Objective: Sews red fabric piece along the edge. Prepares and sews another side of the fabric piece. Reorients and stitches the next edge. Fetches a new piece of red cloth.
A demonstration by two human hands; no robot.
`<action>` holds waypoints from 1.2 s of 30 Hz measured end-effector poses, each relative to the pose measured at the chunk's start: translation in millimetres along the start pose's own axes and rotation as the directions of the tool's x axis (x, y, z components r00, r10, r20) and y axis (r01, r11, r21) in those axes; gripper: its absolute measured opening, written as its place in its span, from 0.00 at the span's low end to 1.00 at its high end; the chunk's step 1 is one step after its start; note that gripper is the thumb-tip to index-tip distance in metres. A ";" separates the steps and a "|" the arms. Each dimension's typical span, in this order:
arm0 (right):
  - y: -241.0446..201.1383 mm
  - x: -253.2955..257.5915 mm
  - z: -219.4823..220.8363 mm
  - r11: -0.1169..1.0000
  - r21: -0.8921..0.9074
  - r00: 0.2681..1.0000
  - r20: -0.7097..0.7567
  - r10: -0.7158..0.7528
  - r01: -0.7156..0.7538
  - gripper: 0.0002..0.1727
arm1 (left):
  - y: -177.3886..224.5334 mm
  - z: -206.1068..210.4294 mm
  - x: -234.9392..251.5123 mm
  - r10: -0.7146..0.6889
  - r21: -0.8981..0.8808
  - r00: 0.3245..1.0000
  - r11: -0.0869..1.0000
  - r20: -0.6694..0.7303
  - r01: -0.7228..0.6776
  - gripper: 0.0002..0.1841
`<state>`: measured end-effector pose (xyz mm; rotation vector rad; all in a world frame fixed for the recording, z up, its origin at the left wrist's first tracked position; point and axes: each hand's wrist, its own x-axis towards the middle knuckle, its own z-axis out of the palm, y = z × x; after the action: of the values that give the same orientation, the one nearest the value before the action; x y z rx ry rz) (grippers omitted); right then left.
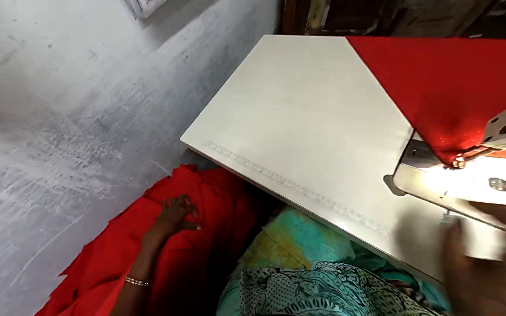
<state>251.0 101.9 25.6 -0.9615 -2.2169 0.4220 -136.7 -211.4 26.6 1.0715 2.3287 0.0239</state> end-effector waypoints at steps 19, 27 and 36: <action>-254.9 -4.8 104.2 0.319 0.928 0.614 0.367 -0.699 -0.191 0.18 | 1.1 -59.7 -95.0 0.490 -0.341 0.615 0.538 -0.617 -0.771 0.07; -203.6 52.7 30.3 0.483 0.875 0.843 0.281 -0.459 -0.029 0.14 | -10.8 -92.9 -29.1 0.580 -0.146 0.813 0.811 0.062 -0.567 0.15; -104.7 77.6 -61.5 0.673 0.739 0.978 -0.139 0.158 -0.003 0.12 | 36.8 -164.8 5.0 0.189 -0.321 0.653 0.750 -0.733 -0.578 0.09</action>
<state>200.5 90.0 160.1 -0.6043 -1.5756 1.1186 -196.8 -147.8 171.2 1.3972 2.3282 1.3789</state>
